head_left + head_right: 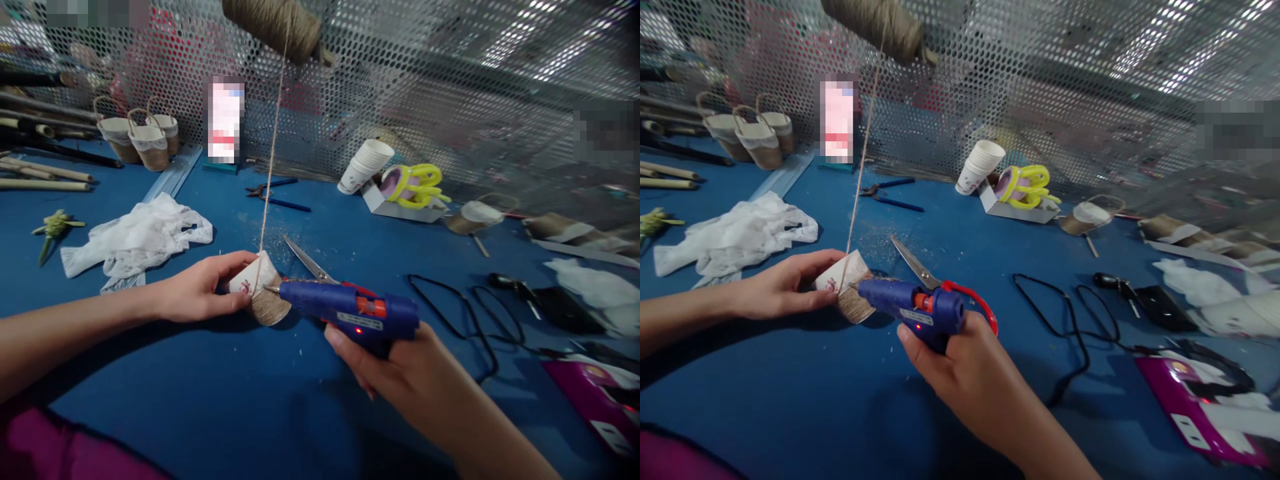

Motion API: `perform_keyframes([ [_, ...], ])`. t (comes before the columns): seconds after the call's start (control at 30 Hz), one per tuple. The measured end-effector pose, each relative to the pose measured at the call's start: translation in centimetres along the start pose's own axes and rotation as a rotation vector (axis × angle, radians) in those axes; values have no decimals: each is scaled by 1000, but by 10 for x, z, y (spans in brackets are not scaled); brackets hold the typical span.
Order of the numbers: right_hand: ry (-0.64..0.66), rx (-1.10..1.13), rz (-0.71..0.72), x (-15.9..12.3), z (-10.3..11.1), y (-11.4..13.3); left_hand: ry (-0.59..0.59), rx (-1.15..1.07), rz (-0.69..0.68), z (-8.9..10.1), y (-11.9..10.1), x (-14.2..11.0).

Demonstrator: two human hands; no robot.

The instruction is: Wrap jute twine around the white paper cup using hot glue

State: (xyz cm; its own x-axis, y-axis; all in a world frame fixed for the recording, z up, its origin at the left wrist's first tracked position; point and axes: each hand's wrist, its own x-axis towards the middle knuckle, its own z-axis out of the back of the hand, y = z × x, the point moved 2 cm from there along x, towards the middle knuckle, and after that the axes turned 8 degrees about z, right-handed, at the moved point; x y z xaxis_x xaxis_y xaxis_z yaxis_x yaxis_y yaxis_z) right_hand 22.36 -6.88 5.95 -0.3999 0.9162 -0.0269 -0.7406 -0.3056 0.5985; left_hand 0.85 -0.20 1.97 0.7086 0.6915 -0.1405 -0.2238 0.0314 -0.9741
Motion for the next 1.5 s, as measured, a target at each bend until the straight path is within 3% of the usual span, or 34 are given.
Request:
perform_keyframes([
  [0.27, -12, 51, 110, 3, -2, 11, -7, 40, -15, 1, -2, 0],
  [1.0, -93, -75, 4, 5, 8, -5, -14, 14, 23, 1, 0, -1],
  [1.13, -76, 44, -49, 9, 7, -7, -18, 30, 13, 1, -1, 0],
  [1.37, -90, 209, -273, 19, 7, -7, -14, 42, 10, 0, -2, -1],
  [1.5, -150, 348, -258, 24, 14, -20, -27, 44, 15, 1, -1, -1],
])
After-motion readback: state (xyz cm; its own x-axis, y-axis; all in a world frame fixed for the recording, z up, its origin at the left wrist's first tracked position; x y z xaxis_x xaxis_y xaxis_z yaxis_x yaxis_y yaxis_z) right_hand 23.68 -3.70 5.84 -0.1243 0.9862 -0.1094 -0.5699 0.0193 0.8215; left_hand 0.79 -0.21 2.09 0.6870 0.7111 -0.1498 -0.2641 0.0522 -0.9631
